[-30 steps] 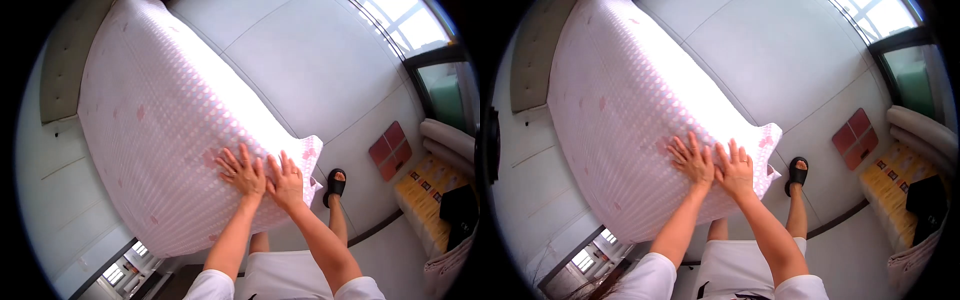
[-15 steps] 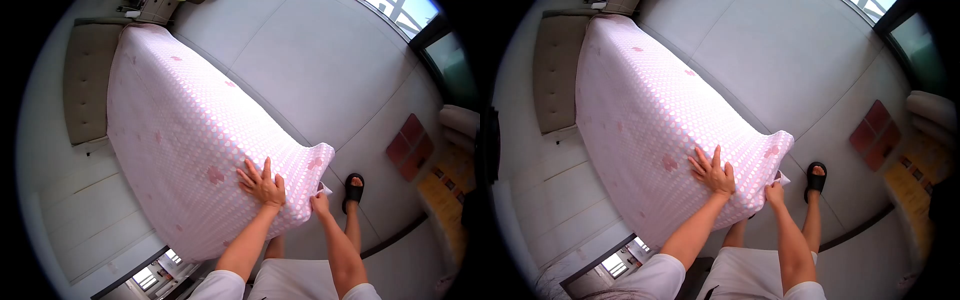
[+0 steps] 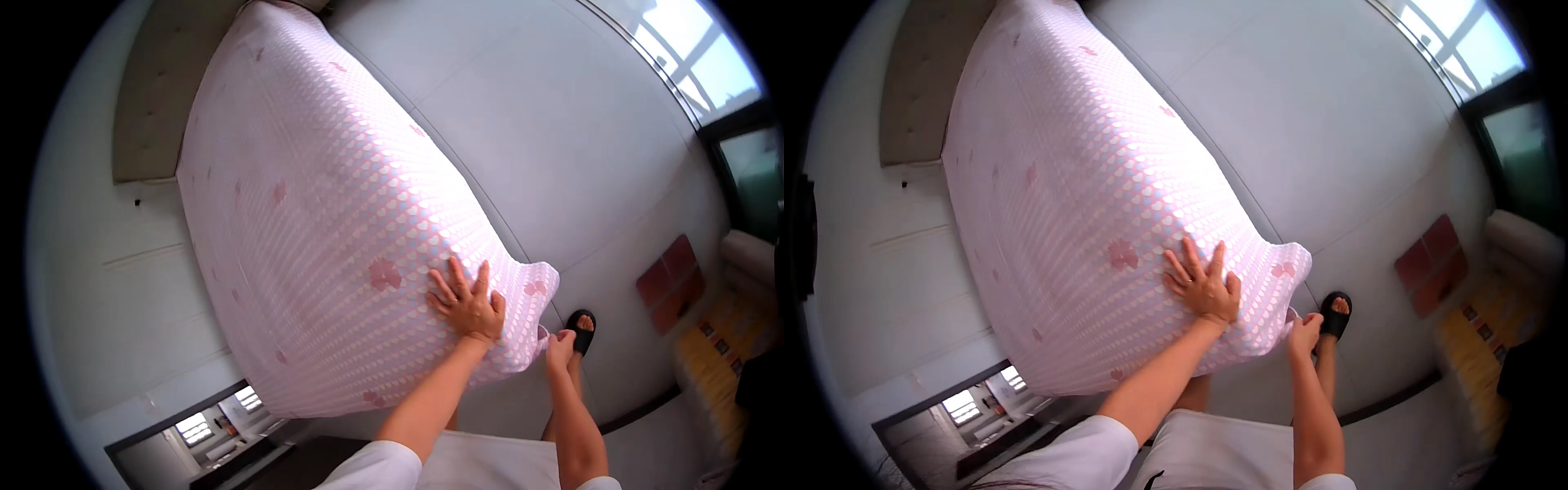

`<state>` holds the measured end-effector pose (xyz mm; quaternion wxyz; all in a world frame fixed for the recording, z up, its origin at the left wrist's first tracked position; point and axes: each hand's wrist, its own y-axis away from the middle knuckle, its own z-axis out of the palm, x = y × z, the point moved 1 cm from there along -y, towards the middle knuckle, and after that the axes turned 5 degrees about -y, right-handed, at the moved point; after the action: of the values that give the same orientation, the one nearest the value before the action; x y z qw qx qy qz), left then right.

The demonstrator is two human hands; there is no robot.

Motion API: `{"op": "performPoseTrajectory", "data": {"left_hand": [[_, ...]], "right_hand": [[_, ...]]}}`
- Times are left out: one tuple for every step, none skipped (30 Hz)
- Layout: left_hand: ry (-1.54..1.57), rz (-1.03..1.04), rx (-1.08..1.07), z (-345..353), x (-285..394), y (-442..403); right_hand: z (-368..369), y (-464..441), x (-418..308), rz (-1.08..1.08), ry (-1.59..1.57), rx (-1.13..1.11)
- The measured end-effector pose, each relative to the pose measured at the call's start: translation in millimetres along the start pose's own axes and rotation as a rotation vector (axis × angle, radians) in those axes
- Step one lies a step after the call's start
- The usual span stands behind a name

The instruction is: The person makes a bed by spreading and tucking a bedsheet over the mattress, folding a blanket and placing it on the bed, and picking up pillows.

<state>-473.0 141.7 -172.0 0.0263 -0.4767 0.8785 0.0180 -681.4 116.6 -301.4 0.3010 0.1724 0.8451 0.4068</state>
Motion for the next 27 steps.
{"op": "performPoseTrajectory", "data": {"left_hand": [[-0.005, 0.008, -0.023, -2.5, -0.9, 0.5], [0.007, -0.007, -0.001, -6.4, -2.4, 2.8], [0.058, 0.028, -0.068, -9.9, -2.4, 7.0], [0.107, 0.065, -0.133, -12.5, -2.4, 13.9], [0.125, 0.138, -0.149, -14.5, -0.6, 29.2], [0.141, 0.209, -0.167, -16.8, -1.0, 47.3], [0.147, 0.194, -0.152, -20.2, -6.5, 64.6], [0.218, 0.313, -0.219, -23.8, -10.0, 84.3], [0.294, 0.427, -0.294, -27.4, -11.5, 107.0], [0.382, 0.536, -0.374, -32.1, -8.7, 128.5], [0.417, 0.499, -0.385, -26.4, -15.2, 151.2], [0.701, 0.56, -0.424, -14.5, -32.6, 180.8], [0.989, 0.619, -0.443, -15.3, -51.4, 204.0], [0.86, 0.589, -0.433, -34.8, -72.4, 204.8], [0.721, 0.562, -0.42, -51.9, -99.9, 196.4], [0.683, 0.436, -0.363, -45.1, -126.7, 195.0], [0.642, 0.31, -0.307, -36.5, -156.2, 193.8], [0.519, 0.156, -0.263, -34.2, -183.3, 184.1], [0.399, 0.001, -0.221, -29.8, -203.8, 174.6], [0.333, -0.134, -0.227, -18.8, -224.5, 166.6], [0.268, -0.272, -0.23, -8.7, -239.9, 163.6], [0.287, -0.3, -0.216, -6.2, -251.1, 167.0], [0.296, -0.239, -0.236, -5.1, -256.9, 172.8], [0.304, -0.178, -0.262, -5.9, -265.3, 183.5], [0.34, -0.127, -0.307, -9.6, -274.1, 186.2], [0.358, -0.155, -0.315, -12.4, -277.7, 189.9], [0.287, -0.199, -0.312, -14.2, -288.8, 187.4]], "right_hand": [[-4.7, 3.7, -15.9, -0.098, -0.078, 0.096], [-1.3, 6.3, -30.0, -0.126, -0.077, 0.1], [3.3, 10.1, -45.9, -0.342, -0.11, 0.164], [8.3, 17.4, -63.7, -0.558, -0.144, 0.225], [6.4, 42.3, -102.8, -0.699, -0.125, 0.182], [6.6, 74.8, -149.6, -0.837, -0.101, 0.135], [16.9, 97.5, -178.2, -0.957, -0.057, 0.108], [30.4, 116.6, -200.4, -1.075, -0.007, 0.078], [47.0, 129.7, -214.0, -1.194, 0.088, -0.006], [60.1, 141.8, -222.6, -1.304, 0.198, -0.098], [72.2, 157.3, -230.6, -1.359, 0.301, -0.17], [76.6, 170.0, -225.3, -1.404, 0.411, -0.251], [73.6, 171.4, -208.9, -1.395, 0.464, -0.281], [73.8, 166.5, -195.8, -1.48, 0.606, -0.281], [72.0, 162.7, -188.1, -1.572, 0.739, -0.275], [56.8, 158.0, -177.6, -1.47, 0.837, -0.248], [48.1, 156.3, -165.3, -1.37, 0.888, -0.16], [39.2, 155.8, -150.6, -1.27, 0.94, -0.072], [26.3, 147.1, -131.0, -1.197, 0.82, -0.074], [17.4, 136.7, -112.8, -1.122, 0.699, -0.069], [10.7, 128.6, -94.8, -1.145, 0.721, -0.066], [6.1, 120.9, -79.6, -0.989, 0.737, 0.05], [3.1, 121.1, -80.7, -0.83, 0.746, 0.161], [5.3, 119.8, -85.4, -0.852, 0.769, 0.156], [9.5, 126.6, -104.7, -0.978, 0.697, 0.187], [11.1, 131.1, -124.3, -1.1, 0.623, 0.215], [27.6, 138.8, -152.1, -1.14, 0.611, 0.186]]}}
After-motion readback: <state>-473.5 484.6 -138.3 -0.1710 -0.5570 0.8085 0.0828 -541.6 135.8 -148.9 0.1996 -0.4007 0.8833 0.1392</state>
